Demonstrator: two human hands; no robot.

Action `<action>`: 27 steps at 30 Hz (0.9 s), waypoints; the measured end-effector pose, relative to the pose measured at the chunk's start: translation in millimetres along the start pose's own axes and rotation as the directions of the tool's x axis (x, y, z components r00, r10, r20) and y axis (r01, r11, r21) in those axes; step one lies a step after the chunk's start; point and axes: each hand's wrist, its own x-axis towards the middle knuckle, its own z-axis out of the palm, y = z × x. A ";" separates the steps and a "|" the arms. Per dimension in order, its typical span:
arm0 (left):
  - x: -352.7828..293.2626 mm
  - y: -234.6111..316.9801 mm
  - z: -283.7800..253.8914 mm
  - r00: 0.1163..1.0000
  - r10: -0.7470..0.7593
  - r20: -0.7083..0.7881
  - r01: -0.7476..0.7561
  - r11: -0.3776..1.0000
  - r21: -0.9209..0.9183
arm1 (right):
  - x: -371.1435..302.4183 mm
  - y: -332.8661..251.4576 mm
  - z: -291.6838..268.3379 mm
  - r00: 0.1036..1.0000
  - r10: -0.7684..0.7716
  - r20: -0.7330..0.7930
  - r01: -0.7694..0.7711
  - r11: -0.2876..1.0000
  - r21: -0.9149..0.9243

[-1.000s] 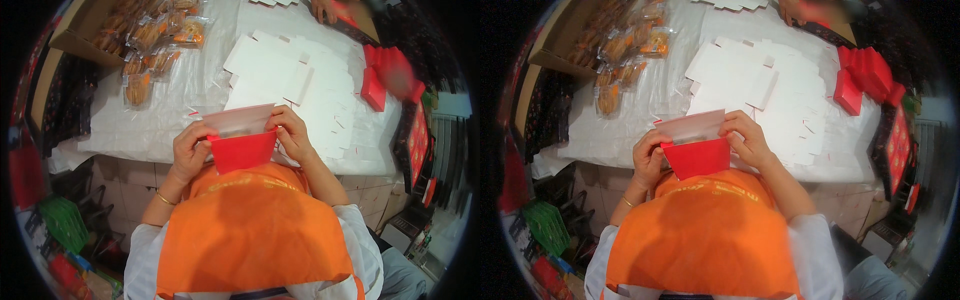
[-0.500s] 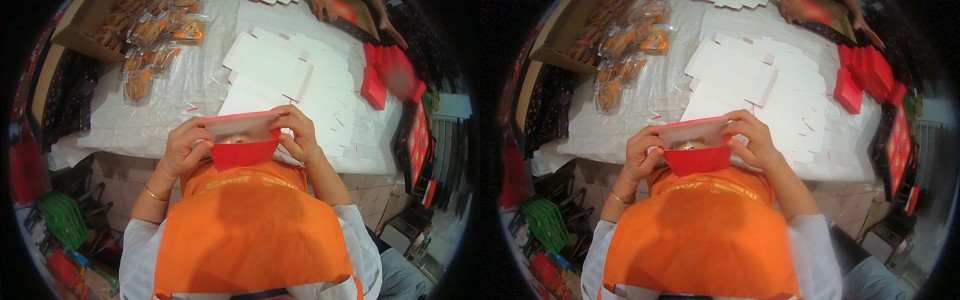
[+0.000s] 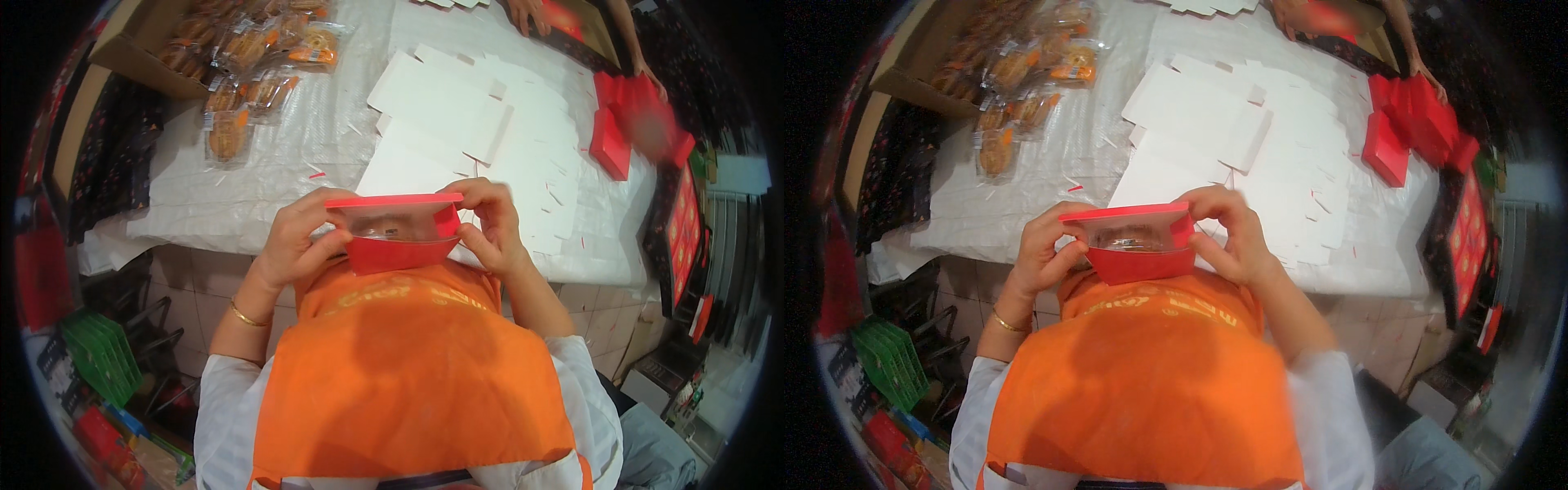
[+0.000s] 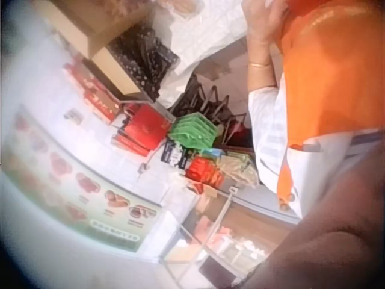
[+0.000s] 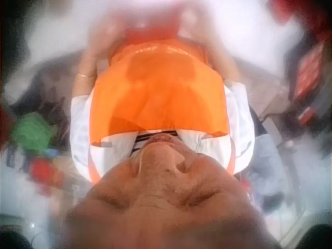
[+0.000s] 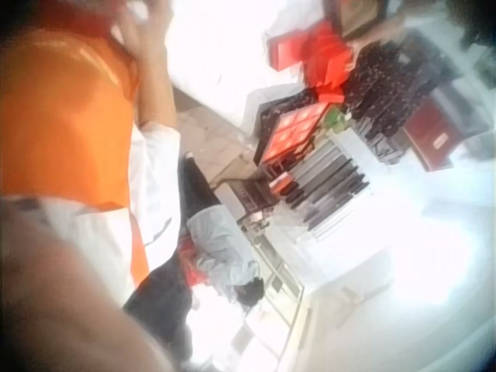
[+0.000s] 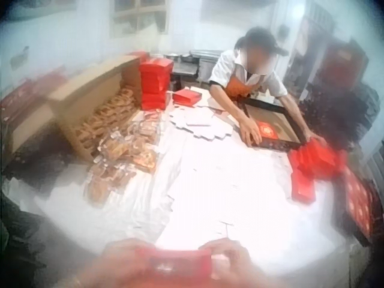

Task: The person assembles small red boxes from flat white cardboard sheets. They fold the cardboard along pre-scored lines to form the box shape, insert a packaged snack item into the box, and then close the lid. The process is repeated for multiple units on a table covered with a white sheet.

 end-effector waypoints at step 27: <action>11.1 25.5 3.3 0.996 -0.094 -0.001 0.093 0.989 0.116 | -1.1 2.5 10.1 0.980 -0.149 -0.130 0.113 0.962 -0.249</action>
